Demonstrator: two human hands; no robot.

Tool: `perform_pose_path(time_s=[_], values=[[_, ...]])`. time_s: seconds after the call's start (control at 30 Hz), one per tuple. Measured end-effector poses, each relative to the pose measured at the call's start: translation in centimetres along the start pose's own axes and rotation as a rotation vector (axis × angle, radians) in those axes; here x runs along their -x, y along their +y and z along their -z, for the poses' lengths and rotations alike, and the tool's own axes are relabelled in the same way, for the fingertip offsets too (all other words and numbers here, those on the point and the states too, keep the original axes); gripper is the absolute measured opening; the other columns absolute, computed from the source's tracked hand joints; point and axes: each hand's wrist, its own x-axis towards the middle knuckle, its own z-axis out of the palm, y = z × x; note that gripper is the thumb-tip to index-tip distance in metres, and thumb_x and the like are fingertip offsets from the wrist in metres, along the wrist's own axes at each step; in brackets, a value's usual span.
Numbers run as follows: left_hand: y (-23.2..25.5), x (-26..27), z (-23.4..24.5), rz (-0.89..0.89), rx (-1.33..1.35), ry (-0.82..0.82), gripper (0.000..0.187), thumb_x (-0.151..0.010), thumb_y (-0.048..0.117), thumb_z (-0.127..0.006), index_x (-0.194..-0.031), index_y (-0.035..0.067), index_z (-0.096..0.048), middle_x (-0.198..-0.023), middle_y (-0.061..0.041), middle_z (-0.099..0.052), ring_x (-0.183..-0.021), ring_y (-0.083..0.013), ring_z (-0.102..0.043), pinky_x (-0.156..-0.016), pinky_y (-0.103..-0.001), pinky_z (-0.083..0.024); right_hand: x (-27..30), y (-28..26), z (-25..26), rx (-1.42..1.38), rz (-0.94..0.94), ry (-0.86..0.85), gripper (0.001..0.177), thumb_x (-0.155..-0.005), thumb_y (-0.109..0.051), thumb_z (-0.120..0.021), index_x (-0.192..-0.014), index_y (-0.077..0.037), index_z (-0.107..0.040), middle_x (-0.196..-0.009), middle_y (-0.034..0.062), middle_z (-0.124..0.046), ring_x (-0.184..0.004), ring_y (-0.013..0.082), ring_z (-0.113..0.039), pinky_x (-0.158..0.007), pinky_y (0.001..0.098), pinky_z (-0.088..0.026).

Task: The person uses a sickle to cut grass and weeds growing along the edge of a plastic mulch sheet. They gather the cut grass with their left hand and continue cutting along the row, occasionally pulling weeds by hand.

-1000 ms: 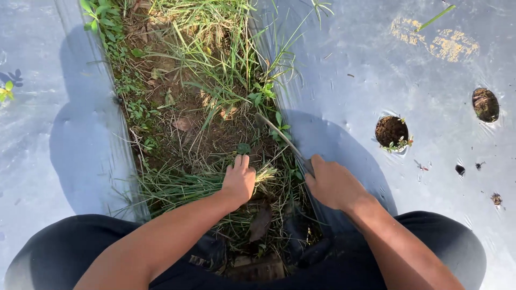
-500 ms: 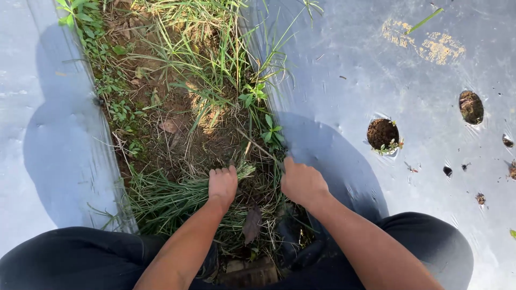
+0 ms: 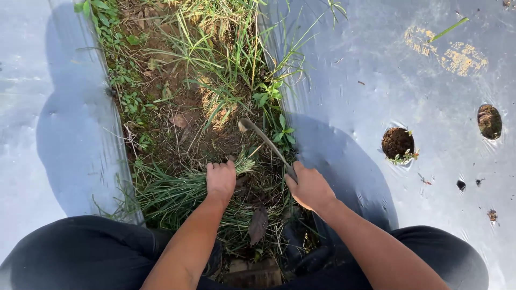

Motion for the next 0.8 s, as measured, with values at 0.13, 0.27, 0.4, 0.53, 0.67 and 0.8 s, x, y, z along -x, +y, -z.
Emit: perform_pose_path(time_s=[0.13,0.27,0.4,0.53,0.67,0.8], values=[[-1.4,0.0,1.0,0.011,0.148,0.027,0.035,-0.106,0.014,-0.055,-0.141,0.009,-0.057,-0.115,-0.015,-0.073,-0.119,-0.0321,-0.068,-0.112,-0.057,-0.043,0.0,-0.5,-1.4,-0.208,-0.001,0.128,0.041,-0.109,-0.029,-0.044,-0.13,0.005,-0.052,-0.072,0.0208,-0.065,-0.049,0.0259,-0.062,-0.041,0.0404,-0.04],[-2.0,0.7,3.0,-0.02,0.246,0.035,0.035,-0.103,0.011,-0.058,-0.138,0.014,-0.06,-0.108,-0.012,-0.076,-0.117,-0.0318,-0.069,-0.115,-0.061,-0.041,-0.7,1.9,-4.1,-0.077,-0.038,-0.006,0.035,-0.107,-0.027,-0.043,-0.121,0.003,-0.056,-0.061,0.0116,-0.059,-0.041,0.019,-0.051,-0.038,0.0366,-0.038],[-3.5,1.1,-1.9,0.026,0.258,-0.005,0.033,-0.102,0.012,-0.058,-0.135,0.014,-0.062,-0.107,-0.013,-0.076,-0.116,-0.0323,-0.069,-0.116,-0.062,-0.041,0.7,-1.9,-0.7,-0.211,-0.023,0.14,0.036,-0.107,-0.026,-0.044,-0.123,0.004,-0.056,-0.064,0.0157,-0.062,-0.043,0.0178,-0.056,-0.039,0.0342,-0.04],[-4.1,2.4,-0.9,-0.065,0.164,-0.089,0.042,-0.102,0.011,-0.056,-0.144,0.013,-0.054,-0.111,-0.012,-0.075,-0.117,-0.0312,-0.068,-0.117,-0.06,-0.037,0.7,-2.1,-0.9,-0.298,-0.025,0.155,0.053,-0.108,-0.025,-0.043,-0.142,0.015,-0.041,-0.079,0.0262,-0.065,-0.056,0.0279,-0.062,-0.045,0.0429,-0.04],[-2.7,4.3,2.5,-0.186,0.134,-0.255,0.042,-0.099,0.011,-0.056,-0.141,0.012,-0.055,-0.107,-0.012,-0.076,-0.111,-0.0322,-0.07,-0.12,-0.062,-0.029,-0.4,2.4,-4.6,-0.007,-0.104,-0.111,0.055,-0.103,-0.03,-0.045,-0.145,0.006,-0.045,-0.093,0.0268,-0.071,-0.064,0.0316,-0.072,-0.044,0.0424,-0.052],[0.6,4.9,1.4,-0.328,0.087,-0.367,0.023,-0.099,0.017,-0.053,-0.114,0.013,-0.07,-0.092,-0.009,-0.076,-0.094,-0.0317,-0.072,-0.119,-0.064,-0.034,0.5,-0.5,-2.2,0.058,-0.095,-0.127,0.056,-0.103,-0.033,-0.046,-0.144,0.005,-0.046,-0.093,0.0266,-0.071,-0.063,0.032,-0.072,-0.042,0.0418,-0.053]])
